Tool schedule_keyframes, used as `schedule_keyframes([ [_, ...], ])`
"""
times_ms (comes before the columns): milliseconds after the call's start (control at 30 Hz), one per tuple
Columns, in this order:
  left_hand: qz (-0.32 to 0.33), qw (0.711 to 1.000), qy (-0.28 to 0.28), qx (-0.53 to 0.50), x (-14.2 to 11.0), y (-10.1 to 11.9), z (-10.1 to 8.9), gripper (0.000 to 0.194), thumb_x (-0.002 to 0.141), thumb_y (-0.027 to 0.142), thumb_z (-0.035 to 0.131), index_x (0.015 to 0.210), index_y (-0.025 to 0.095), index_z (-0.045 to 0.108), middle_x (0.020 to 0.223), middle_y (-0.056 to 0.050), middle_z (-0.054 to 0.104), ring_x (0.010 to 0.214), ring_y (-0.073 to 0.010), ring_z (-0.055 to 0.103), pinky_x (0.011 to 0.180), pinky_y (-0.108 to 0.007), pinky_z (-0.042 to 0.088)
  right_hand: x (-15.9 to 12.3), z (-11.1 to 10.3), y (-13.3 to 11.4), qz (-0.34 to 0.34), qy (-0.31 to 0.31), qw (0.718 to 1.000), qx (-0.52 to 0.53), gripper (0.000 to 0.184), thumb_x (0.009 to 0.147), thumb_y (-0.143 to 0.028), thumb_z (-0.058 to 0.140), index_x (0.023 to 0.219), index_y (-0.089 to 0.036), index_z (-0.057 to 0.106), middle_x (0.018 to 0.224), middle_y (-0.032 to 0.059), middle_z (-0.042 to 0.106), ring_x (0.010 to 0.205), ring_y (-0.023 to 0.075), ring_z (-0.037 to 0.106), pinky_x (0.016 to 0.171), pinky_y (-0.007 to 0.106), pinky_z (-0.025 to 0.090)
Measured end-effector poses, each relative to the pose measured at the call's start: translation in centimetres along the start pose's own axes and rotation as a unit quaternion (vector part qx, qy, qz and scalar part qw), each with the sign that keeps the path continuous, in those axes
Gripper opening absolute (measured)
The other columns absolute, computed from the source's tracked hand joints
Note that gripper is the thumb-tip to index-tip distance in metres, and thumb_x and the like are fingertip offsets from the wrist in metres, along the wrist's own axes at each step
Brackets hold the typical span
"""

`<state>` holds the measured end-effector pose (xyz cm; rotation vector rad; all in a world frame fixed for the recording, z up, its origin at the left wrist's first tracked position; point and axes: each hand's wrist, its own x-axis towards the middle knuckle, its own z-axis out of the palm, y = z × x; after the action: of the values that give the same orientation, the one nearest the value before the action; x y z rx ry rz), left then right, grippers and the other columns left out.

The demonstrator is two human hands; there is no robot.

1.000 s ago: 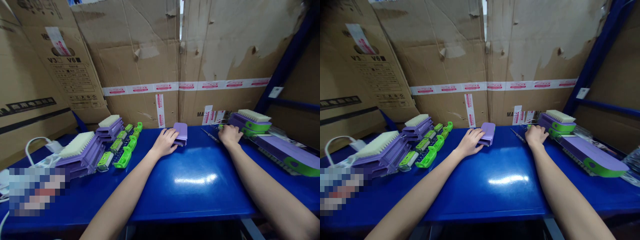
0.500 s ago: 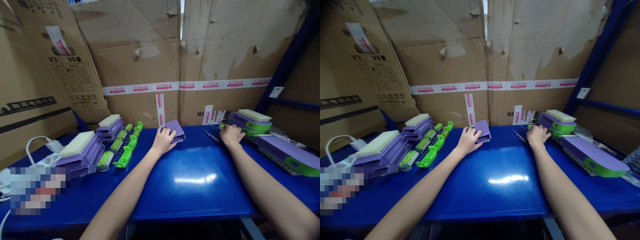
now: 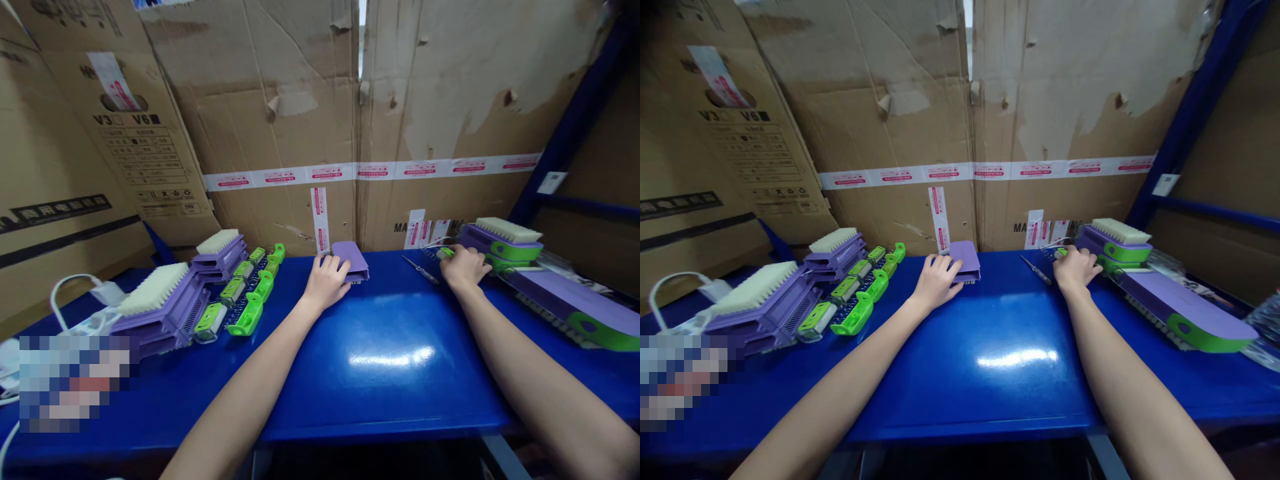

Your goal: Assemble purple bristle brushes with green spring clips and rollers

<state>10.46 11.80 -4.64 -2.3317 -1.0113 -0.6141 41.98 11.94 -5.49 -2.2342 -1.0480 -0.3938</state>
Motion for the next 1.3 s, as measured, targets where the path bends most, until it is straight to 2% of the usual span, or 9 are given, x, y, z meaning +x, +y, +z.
schedule_keyframes([
  [300, -0.099, 0.994, 0.011, 0.044, 0.0, -0.2, 0.1, 0.033, 0.084, 0.022, 0.047, 0.116, 0.016, 0.051, 0.092, -0.013, 0.056, 0.089, -0.0282, 0.053, 0.083, -0.044, 0.040, 0.0, 0.7, 0.4, -0.002, 0.011, 1.000, -0.008, 0.035, 0.077, -0.024, 0.041, 0.099, -0.014, 0.066, 0.099, 0.0179, 0.060, 0.097, 0.0336, 0.048, 0.082, 0.057, 0.031],
  [467, -0.104, 0.993, 0.002, 0.053, -0.2, -0.9, 0.6, 0.026, 0.085, 0.018, 0.044, 0.108, 0.014, 0.054, 0.091, -0.013, 0.058, 0.088, -0.0266, 0.055, 0.085, -0.044, 0.040, 0.0, 0.4, 0.3, -0.012, 0.005, 1.000, -0.017, 0.035, 0.077, -0.022, 0.041, 0.100, -0.014, 0.066, 0.097, 0.0170, 0.062, 0.098, 0.0334, 0.048, 0.081, 0.056, 0.032],
  [533, -0.068, 0.998, -0.001, 0.014, -0.2, -0.8, 0.5, 0.024, 0.086, 0.020, 0.045, 0.106, 0.014, 0.054, 0.092, -0.012, 0.058, 0.091, -0.0263, 0.056, 0.085, -0.042, 0.041, -0.1, 0.3, 0.3, -0.014, 0.001, 1.000, -0.019, 0.035, 0.077, -0.021, 0.040, 0.099, -0.013, 0.066, 0.096, 0.0174, 0.062, 0.098, 0.0335, 0.048, 0.081, 0.056, 0.032],
  [667, 0.092, 0.991, -0.009, -0.099, 0.0, 0.0, 0.1, 0.037, 0.087, 0.026, 0.044, 0.123, 0.016, 0.045, 0.112, -0.012, 0.056, 0.107, -0.0242, 0.052, 0.091, -0.038, 0.041, 0.0, 0.4, 0.4, -0.020, -0.003, 1.000, -0.024, 0.034, 0.077, -0.023, 0.040, 0.098, -0.013, 0.066, 0.096, 0.0171, 0.063, 0.098, 0.0333, 0.048, 0.081, 0.054, 0.031],
  [733, 0.106, 0.988, -0.003, -0.116, 0.1, 0.5, 0.0, 0.043, 0.087, 0.028, 0.044, 0.128, 0.015, 0.041, 0.118, -0.014, 0.054, 0.111, -0.0248, 0.051, 0.095, -0.039, 0.040, 0.0, 0.5, 0.4, -0.019, -0.004, 0.999, -0.032, 0.034, 0.077, -0.024, 0.041, 0.097, -0.013, 0.066, 0.096, 0.0166, 0.064, 0.098, 0.0331, 0.049, 0.082, 0.054, 0.031],
  [833, 0.076, 0.989, -0.012, -0.129, 0.1, 0.7, 0.1, 0.053, 0.085, 0.033, 0.047, 0.133, 0.013, 0.036, 0.129, -0.016, 0.049, 0.121, -0.0271, 0.045, 0.102, -0.042, 0.035, 0.0, 0.5, 0.4, -0.023, -0.008, 0.999, -0.045, 0.033, 0.077, -0.023, 0.041, 0.096, -0.013, 0.066, 0.093, 0.0163, 0.065, 0.098, 0.0325, 0.049, 0.082, 0.053, 0.031],
  [1033, -0.032, 0.982, -0.107, -0.152, -0.3, 0.1, 0.8, 0.070, 0.083, 0.047, 0.049, 0.142, 0.016, 0.026, 0.144, -0.016, 0.036, 0.134, -0.0287, 0.031, 0.110, -0.048, 0.022, -0.1, 0.2, 0.1, -0.024, -0.014, 0.998, -0.060, 0.032, 0.079, -0.022, 0.042, 0.099, -0.014, 0.066, 0.089, 0.0155, 0.064, 0.095, 0.0300, 0.048, 0.085, 0.053, 0.028],
  [1133, -0.044, 0.979, -0.125, -0.157, -0.3, 0.1, 0.8, 0.069, 0.084, 0.048, 0.048, 0.142, 0.017, 0.027, 0.146, -0.017, 0.033, 0.136, -0.0291, 0.028, 0.111, -0.048, 0.021, -0.1, 0.1, 0.0, -0.030, -0.016, 0.998, -0.059, 0.032, 0.079, -0.020, 0.042, 0.100, -0.014, 0.065, 0.091, 0.0156, 0.065, 0.095, 0.0298, 0.048, 0.085, 0.053, 0.028],
  [1300, -0.054, 0.978, -0.125, -0.160, -0.3, 0.2, 0.6, 0.066, 0.084, 0.049, 0.047, 0.139, 0.016, 0.031, 0.142, -0.016, 0.038, 0.131, -0.0305, 0.035, 0.108, -0.046, 0.026, -0.1, 0.2, -0.1, -0.027, -0.011, 0.998, -0.050, 0.032, 0.077, -0.020, 0.045, 0.102, -0.017, 0.065, 0.096, 0.0143, 0.064, 0.097, 0.0294, 0.047, 0.084, 0.052, 0.029],
])
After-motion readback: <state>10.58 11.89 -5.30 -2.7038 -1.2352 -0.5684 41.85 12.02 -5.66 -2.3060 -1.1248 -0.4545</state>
